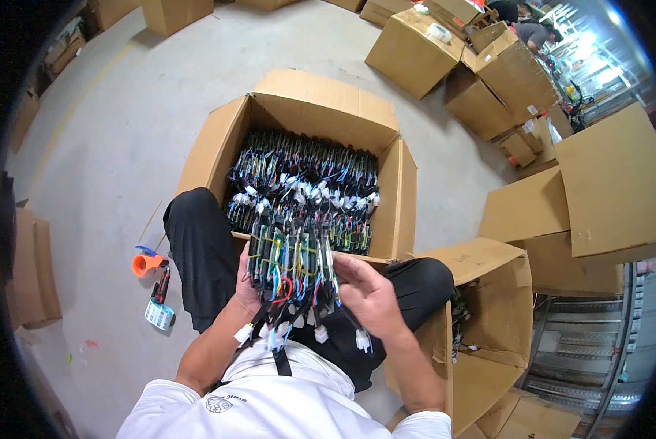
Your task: The person takes wired circuit board assemblies from a cardboard box, aligns them by hand, and packs them neatly in rows into another cardboard box.
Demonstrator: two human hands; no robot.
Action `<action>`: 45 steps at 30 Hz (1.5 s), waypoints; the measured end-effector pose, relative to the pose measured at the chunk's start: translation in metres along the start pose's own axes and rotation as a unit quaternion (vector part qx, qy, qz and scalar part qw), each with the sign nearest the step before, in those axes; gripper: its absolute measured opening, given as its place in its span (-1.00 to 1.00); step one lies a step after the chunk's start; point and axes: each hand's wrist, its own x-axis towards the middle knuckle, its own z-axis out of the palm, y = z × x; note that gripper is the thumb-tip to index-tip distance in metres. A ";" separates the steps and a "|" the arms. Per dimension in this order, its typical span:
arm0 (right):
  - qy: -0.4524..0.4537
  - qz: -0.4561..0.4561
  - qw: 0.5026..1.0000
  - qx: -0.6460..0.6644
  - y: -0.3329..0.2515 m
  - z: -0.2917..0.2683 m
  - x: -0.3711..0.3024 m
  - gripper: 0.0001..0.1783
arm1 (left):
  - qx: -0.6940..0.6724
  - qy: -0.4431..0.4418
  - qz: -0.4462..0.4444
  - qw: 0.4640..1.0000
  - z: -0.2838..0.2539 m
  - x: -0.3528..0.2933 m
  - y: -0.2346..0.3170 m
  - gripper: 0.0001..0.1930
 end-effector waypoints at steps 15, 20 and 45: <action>0.209 -0.087 0.951 -0.212 0.098 0.019 0.007 -0.22 | -0.078 0.050 -0.109 0.990 -0.041 0.023 -0.020 -0.36; 0.231 -0.070 0.964 -0.114 0.112 0.017 0.013 -0.32 | -0.065 0.066 -0.129 0.987 -0.035 0.030 -0.017 -0.39; 0.305 -0.029 0.923 -0.231 0.156 0.025 0.021 -0.24 | 0.480 0.220 0.116 0.841 -0.054 -0.003 -0.023 -0.65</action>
